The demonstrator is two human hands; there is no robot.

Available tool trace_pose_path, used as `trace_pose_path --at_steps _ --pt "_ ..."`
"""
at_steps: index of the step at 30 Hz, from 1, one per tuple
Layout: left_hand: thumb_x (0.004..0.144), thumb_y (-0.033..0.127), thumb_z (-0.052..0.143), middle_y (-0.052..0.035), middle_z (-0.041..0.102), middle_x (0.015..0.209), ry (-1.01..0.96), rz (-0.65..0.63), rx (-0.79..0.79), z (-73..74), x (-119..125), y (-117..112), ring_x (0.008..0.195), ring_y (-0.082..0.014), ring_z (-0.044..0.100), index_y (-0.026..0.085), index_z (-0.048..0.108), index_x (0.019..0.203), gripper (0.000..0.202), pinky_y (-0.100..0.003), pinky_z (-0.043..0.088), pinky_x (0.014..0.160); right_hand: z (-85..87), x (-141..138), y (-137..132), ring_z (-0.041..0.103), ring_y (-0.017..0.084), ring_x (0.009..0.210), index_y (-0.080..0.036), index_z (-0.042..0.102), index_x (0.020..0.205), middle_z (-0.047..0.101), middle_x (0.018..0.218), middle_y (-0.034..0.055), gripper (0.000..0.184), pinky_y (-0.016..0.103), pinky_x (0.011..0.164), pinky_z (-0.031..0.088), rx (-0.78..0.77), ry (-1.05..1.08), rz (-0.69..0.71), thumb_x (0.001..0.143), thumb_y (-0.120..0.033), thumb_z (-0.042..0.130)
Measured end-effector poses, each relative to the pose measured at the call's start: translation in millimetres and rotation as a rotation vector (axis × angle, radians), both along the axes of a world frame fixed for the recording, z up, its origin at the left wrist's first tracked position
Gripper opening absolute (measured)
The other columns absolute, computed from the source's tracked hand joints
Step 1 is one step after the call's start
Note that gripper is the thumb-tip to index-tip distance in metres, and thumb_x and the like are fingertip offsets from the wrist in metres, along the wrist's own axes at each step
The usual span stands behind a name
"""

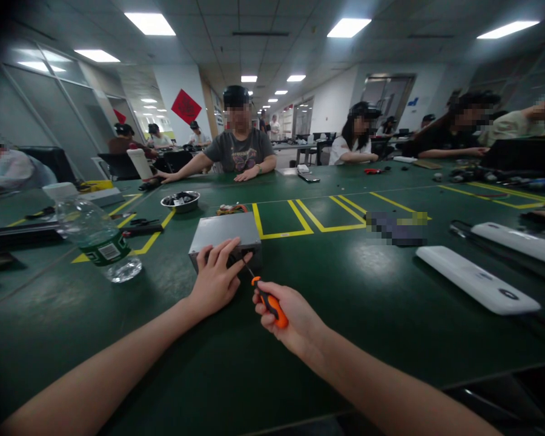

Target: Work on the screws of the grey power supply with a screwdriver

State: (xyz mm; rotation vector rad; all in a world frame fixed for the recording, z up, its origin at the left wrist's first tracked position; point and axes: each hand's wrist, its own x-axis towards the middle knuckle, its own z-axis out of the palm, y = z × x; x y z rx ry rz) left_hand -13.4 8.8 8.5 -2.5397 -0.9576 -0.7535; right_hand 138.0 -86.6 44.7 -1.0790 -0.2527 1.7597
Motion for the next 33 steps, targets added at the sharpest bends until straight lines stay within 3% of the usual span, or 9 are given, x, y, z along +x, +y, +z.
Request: trace_pose_path --at_steps 6,15,22,33 --pt "0.07 0.014 0.056 -0.0102 0.036 0.138 -0.024 0.002 -0.003 -1.2 1.0 0.5 0.126 -0.0298 0.03 0.027 0.051 0.122 0.054 -0.051 0.018 0.101 1.4 -0.7 -0.1 0.045 0.003 0.043 -0.006 0.057 0.085 0.051 0.06 0.0023 0.028 0.008 0.031 0.03 -0.035 0.031 0.062 0.091 -0.024 0.037" --pt "0.07 0.016 0.057 -0.0109 0.033 0.14 -0.013 0.002 -0.018 -0.7 -0.1 0.4 0.127 -0.0297 0.028 0.027 0.051 0.122 0.053 -0.051 0.017 0.101 -1.1 1.7 -2.8 0.042 0.002 0.043 -0.011 0.051 0.079 0.053 0.065 0.0029 0.007 0.008 0.03 0.026 0.007 0.005 -0.013 0.084 -0.014 0.047" --pt "0.071 0.017 0.058 -0.011 0.032 0.14 -0.003 0.005 -0.019 0.7 0.2 -0.8 0.128 -0.0289 0.028 0.028 0.049 0.123 0.054 -0.051 0.017 0.101 -1.0 4.4 -4.2 0.042 0.002 0.043 -0.009 0.054 0.085 0.052 0.064 0.0019 0.014 0.008 0.031 0.028 -0.002 0.012 0.027 0.087 -0.019 0.044" --pt "0.07 0.016 0.057 -0.0112 0.033 0.14 -0.004 -0.014 -0.01 1.4 -1.0 -0.1 0.126 -0.0304 0.03 0.027 0.05 0.123 0.054 -0.051 0.019 0.101 -4.9 -0.7 -3.1 0.041 0.002 0.043 -0.011 0.054 0.075 0.053 0.065 0.0022 0.01 0.009 0.03 0.025 0.104 -0.095 -0.039 0.083 -0.014 0.048"
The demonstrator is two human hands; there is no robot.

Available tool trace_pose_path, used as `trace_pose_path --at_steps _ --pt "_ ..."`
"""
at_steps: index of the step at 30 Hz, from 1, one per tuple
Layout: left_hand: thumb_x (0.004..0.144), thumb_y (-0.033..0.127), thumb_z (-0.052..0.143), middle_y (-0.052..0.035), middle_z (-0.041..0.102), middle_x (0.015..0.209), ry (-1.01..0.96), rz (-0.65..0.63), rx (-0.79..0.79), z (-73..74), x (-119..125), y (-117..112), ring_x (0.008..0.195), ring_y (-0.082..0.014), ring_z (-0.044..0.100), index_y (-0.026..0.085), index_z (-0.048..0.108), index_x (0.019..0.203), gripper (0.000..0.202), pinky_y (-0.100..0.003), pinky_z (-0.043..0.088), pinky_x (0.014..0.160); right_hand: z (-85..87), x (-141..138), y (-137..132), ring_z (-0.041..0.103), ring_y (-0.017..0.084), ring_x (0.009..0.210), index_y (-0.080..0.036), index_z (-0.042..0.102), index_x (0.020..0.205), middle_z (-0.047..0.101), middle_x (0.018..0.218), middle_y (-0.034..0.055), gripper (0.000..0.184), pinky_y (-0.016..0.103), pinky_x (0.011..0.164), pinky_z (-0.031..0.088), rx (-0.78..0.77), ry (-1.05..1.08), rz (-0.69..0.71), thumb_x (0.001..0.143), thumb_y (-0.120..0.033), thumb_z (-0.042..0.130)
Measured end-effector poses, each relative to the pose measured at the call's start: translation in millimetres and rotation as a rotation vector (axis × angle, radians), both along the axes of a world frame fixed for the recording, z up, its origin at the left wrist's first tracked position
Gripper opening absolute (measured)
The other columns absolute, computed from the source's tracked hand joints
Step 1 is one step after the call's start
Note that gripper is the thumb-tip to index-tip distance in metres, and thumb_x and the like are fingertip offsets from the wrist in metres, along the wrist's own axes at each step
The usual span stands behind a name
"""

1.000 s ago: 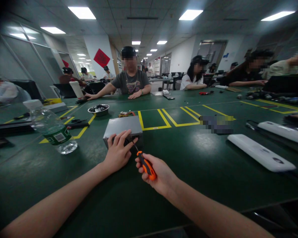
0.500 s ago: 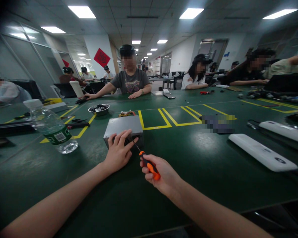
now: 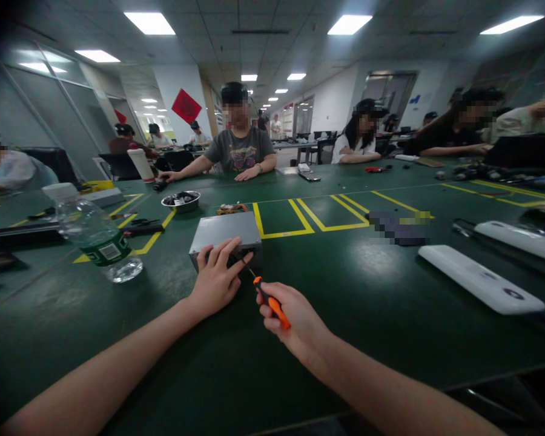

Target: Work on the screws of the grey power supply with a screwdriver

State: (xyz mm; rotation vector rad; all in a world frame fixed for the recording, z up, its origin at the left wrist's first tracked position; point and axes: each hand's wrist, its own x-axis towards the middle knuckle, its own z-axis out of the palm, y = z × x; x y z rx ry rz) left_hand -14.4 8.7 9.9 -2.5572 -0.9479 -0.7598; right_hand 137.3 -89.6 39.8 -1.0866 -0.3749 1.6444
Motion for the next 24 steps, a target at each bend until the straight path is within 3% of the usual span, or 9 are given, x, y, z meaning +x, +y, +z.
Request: trace_pose_path --at_steps 10,24 --pt "0.07 0.017 0.058 -0.012 0.032 0.14 0.004 0.001 -0.003 -0.8 -0.2 0.3 0.128 -0.0299 0.028 0.027 0.05 0.122 0.053 -0.052 0.019 0.1 0.1 0.1 -1.9 0.04 0.002 0.043 -0.012 0.053 0.072 0.052 0.065 0.0014 0.013 0.009 0.031 0.024 0.024 -0.044 -0.018 0.083 -0.015 0.047" --pt "0.069 0.016 0.056 -0.0122 0.034 0.139 -0.012 0.012 0.011 -0.9 1.5 -1.3 0.126 -0.0301 0.029 0.025 0.051 0.121 0.053 -0.052 0.019 0.1 6.7 -6.9 -0.1 0.037 0.001 0.042 -0.016 0.046 0.076 0.049 0.067 -0.0017 0.01 0.011 0.031 0.019 0.026 -0.274 0.041 0.086 -0.018 0.046"
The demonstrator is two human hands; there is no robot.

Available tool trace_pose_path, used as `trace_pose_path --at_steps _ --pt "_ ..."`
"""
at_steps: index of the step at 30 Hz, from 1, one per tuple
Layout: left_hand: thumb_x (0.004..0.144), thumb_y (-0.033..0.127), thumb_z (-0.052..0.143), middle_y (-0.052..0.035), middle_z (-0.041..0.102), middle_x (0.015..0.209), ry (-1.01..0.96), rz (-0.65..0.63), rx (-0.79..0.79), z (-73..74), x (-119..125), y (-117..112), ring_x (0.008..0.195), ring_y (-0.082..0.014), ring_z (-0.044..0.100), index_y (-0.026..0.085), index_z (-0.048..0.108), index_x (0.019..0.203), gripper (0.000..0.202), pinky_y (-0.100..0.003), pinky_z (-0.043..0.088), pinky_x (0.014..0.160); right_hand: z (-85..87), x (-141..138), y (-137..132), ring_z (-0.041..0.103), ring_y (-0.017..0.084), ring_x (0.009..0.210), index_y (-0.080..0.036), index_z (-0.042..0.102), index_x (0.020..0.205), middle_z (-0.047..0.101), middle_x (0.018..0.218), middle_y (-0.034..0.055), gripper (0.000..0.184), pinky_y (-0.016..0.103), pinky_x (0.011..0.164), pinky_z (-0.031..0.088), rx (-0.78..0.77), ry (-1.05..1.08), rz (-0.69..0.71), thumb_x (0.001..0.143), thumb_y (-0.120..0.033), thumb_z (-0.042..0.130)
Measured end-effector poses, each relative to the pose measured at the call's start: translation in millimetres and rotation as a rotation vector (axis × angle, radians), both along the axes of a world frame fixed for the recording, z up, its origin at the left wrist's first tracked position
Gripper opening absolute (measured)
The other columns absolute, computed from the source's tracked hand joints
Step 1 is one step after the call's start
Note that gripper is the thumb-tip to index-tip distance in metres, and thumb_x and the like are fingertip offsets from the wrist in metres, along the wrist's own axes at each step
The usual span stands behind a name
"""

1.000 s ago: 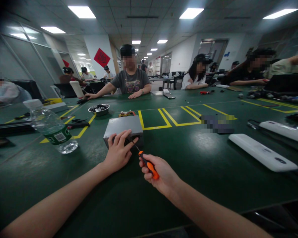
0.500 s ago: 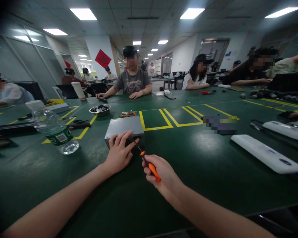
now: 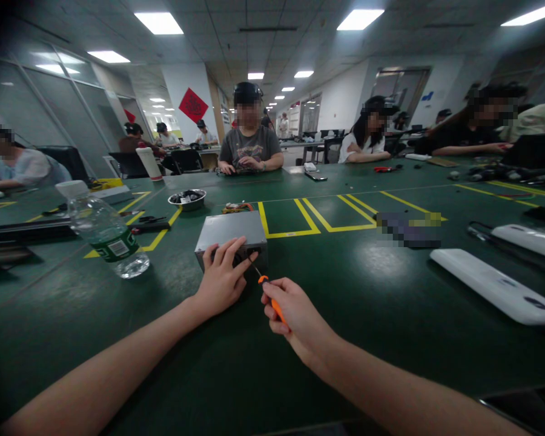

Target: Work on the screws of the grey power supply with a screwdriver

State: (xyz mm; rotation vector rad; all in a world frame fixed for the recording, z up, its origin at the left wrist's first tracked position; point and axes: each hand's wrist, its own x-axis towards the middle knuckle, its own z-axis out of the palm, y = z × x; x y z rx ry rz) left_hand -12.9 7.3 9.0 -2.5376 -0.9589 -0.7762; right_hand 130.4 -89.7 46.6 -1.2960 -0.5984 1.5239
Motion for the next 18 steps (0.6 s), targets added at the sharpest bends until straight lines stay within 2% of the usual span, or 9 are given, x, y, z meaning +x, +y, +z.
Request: trace_pose_path --at_steps 4,8,13,18 --pt "0.069 0.015 0.056 -0.0116 0.033 0.139 -0.007 0.008 -0.012 -0.6 1 0 0.127 -0.0296 0.029 0.025 0.051 0.121 0.054 -0.053 0.017 0.101 3.6 -5 -2 0.037 0.002 0.041 -0.016 0.045 0.083 0.047 0.063 -0.0032 0.004 0.011 0.032 0.019 -0.03 -0.004 -0.028 0.083 -0.013 0.048" --pt "0.068 0.014 0.056 -0.0112 0.033 0.139 -0.018 0.013 -0.025 -0.9 2 -1 0.128 -0.0292 0.027 0.025 0.052 0.12 0.053 -0.053 0.015 0.103 10.3 -6 -5 0.034 0.002 0.041 -0.016 0.045 0.087 0.044 0.055 -0.0057 0.017 0.011 0.034 0.021 -0.014 -0.071 -0.025 0.077 -0.003 0.05" --pt "0.07 0.013 0.054 -0.0105 0.033 0.139 -0.043 0.011 -0.038 -2.3 2 -2 0.128 -0.0294 0.027 0.025 0.052 0.121 0.052 -0.053 0.013 0.104 8.7 2 -5 0.044 0.005 0.053 -0.015 0.05 0.085 0.049 0.064 -0.0016 0.01 0.014 0.041 0.031 0.01 -0.152 -0.038 0.077 -0.008 0.053" --pt "0.073 0.013 0.051 -0.0113 0.031 0.139 -0.046 0.01 -0.037 -4.2 3 -1 0.129 -0.0281 0.025 0.025 0.05 0.122 0.05 -0.052 0.01 0.105 5.7 7 -5 0.045 0.007 0.058 -0.016 0.053 0.086 0.05 0.067 -0.0012 0.009 0.015 0.041 0.031 -0.018 -0.144 -0.043 0.077 -0.013 0.055"
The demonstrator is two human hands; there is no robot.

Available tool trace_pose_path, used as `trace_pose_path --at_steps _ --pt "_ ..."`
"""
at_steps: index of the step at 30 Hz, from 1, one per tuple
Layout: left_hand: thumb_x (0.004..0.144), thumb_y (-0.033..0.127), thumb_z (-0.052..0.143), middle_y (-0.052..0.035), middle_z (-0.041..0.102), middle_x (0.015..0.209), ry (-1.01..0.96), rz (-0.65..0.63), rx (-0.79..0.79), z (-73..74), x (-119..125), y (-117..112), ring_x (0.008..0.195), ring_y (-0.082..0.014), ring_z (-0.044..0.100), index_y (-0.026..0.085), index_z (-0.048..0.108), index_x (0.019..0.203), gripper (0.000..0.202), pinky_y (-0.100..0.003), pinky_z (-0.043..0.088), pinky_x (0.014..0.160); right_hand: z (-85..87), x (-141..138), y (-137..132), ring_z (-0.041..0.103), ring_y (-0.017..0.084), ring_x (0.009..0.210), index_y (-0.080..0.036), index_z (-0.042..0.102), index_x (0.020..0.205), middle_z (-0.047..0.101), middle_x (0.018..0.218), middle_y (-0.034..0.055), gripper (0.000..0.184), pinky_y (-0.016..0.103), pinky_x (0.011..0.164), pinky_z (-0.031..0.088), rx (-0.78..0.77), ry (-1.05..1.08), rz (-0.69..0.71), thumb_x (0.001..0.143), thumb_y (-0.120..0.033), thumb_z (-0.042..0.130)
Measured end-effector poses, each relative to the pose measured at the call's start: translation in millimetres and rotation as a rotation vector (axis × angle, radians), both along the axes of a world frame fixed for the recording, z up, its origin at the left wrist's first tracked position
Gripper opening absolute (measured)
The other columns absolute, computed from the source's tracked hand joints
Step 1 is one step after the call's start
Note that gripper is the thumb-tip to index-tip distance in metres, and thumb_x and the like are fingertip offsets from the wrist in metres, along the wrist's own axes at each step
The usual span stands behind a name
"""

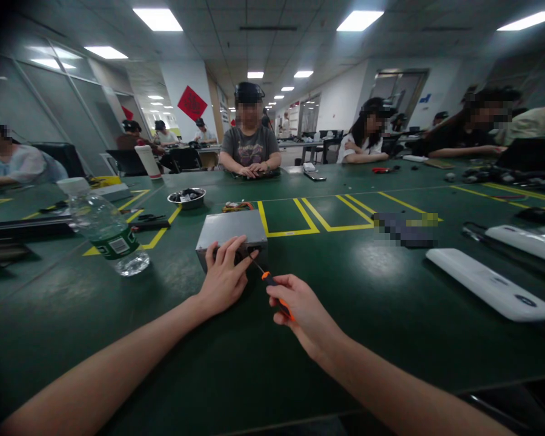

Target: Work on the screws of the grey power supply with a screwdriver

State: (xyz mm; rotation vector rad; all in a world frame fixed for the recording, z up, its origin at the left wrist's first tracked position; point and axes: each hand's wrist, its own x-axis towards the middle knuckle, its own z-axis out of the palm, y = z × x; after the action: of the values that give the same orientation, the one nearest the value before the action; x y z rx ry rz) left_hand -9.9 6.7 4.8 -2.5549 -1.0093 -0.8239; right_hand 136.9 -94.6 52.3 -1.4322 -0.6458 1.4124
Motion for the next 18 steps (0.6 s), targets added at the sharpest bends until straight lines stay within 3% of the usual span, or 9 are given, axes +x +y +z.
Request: trace_pose_path --at_steps 11,18 --pt "0.079 0.016 0.048 -0.012 0.037 0.132 -0.089 0.026 0.014 -2.5 8 1 0.125 -0.0267 0.031 0.026 0.052 0.118 0.04 -0.053 0.013 0.104 -4.8 0 -3 0.045 0.007 0.058 -0.016 0.055 0.085 0.05 0.068 -0.0012 0.014 0.015 0.041 0.029 0.068 0.091 0.095 0.072 -0.017 0.06" --pt "0.079 0.017 0.048 -0.0119 0.035 0.133 -0.072 0.033 0.007 -1.0 7 -1 0.127 -0.026 0.029 0.025 0.053 0.114 0.036 -0.053 0.012 0.105 1.5 14 -4 0.045 0.006 0.057 -0.016 0.054 0.084 0.053 0.074 0.0004 0.011 0.016 0.042 0.031 0.102 0.096 -0.005 0.073 -0.015 0.057"
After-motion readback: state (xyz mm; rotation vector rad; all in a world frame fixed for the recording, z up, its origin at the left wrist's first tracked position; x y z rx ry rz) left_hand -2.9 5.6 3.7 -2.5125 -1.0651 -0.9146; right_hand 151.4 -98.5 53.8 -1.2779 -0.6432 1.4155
